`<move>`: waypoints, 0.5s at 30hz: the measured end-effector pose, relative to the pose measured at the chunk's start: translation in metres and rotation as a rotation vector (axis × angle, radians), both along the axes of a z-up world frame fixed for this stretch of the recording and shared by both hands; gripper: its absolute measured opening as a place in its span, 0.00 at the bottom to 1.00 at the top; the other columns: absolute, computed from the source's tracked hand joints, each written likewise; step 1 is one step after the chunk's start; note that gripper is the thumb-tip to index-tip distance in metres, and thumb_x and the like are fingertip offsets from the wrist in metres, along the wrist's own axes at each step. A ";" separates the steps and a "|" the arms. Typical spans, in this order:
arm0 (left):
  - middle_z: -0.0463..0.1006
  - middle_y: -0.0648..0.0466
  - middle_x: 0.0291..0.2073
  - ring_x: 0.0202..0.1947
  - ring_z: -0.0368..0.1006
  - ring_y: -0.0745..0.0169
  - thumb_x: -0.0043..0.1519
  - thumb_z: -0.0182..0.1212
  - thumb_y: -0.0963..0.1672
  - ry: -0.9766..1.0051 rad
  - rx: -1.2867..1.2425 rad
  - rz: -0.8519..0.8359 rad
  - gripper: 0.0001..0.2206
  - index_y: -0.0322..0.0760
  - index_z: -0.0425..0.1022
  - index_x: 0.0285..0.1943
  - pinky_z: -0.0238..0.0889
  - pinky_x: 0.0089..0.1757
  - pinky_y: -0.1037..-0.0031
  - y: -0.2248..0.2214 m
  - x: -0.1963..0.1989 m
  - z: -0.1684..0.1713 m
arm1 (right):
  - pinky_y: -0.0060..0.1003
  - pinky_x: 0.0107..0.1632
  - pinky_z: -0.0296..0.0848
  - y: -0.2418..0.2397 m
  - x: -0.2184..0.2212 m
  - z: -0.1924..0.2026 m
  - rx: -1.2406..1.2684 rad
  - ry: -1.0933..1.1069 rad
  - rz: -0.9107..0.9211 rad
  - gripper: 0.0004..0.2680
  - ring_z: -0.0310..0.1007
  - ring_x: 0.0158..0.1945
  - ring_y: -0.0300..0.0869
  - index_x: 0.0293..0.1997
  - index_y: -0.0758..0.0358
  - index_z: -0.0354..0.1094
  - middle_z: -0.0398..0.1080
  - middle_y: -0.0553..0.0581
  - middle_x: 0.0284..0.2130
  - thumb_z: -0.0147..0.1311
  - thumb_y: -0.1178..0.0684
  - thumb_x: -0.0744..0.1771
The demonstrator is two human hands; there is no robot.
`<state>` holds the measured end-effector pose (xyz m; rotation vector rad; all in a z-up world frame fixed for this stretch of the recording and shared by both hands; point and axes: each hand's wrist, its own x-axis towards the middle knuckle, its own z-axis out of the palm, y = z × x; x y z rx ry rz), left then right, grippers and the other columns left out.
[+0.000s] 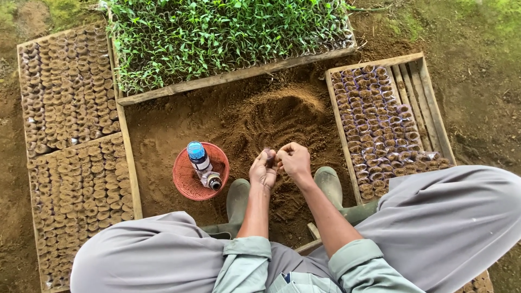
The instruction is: Wrapping small soil blocks in plastic film and placing them into a wooden tray for seedling preparation.
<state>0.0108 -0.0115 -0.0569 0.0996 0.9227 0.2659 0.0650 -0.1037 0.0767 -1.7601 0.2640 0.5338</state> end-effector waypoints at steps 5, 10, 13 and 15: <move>0.83 0.37 0.44 0.39 0.83 0.51 0.64 0.64 0.38 0.014 0.037 0.023 0.09 0.31 0.76 0.53 0.81 0.47 0.59 0.015 -0.004 0.007 | 0.49 0.47 0.74 -0.023 0.004 -0.041 -0.434 -0.141 0.120 0.08 0.76 0.47 0.53 0.45 0.62 0.74 0.75 0.65 0.42 0.56 0.53 0.65; 0.83 0.39 0.44 0.39 0.83 0.52 0.67 0.58 0.39 -0.053 0.091 0.019 0.10 0.33 0.76 0.56 0.81 0.47 0.58 0.034 0.001 0.044 | 0.55 0.65 0.67 -0.021 -0.022 -0.066 -0.793 -0.205 0.313 0.17 0.58 0.70 0.62 0.63 0.70 0.62 0.59 0.74 0.64 0.50 0.50 0.70; 0.82 0.38 0.46 0.43 0.81 0.50 0.70 0.52 0.40 -0.072 0.147 -0.016 0.11 0.33 0.75 0.59 0.78 0.52 0.55 0.043 0.004 0.049 | 0.58 0.73 0.50 -0.012 -0.046 -0.087 -0.904 -0.260 0.423 0.25 0.42 0.77 0.63 0.72 0.70 0.50 0.46 0.76 0.72 0.49 0.41 0.71; 0.81 0.36 0.48 0.45 0.80 0.46 0.72 0.48 0.42 -0.091 0.144 -0.016 0.13 0.31 0.73 0.61 0.77 0.52 0.52 0.044 0.001 0.047 | 0.58 0.74 0.47 -0.007 -0.066 -0.090 -0.868 -0.412 0.605 0.25 0.43 0.76 0.64 0.73 0.72 0.49 0.45 0.78 0.72 0.49 0.42 0.71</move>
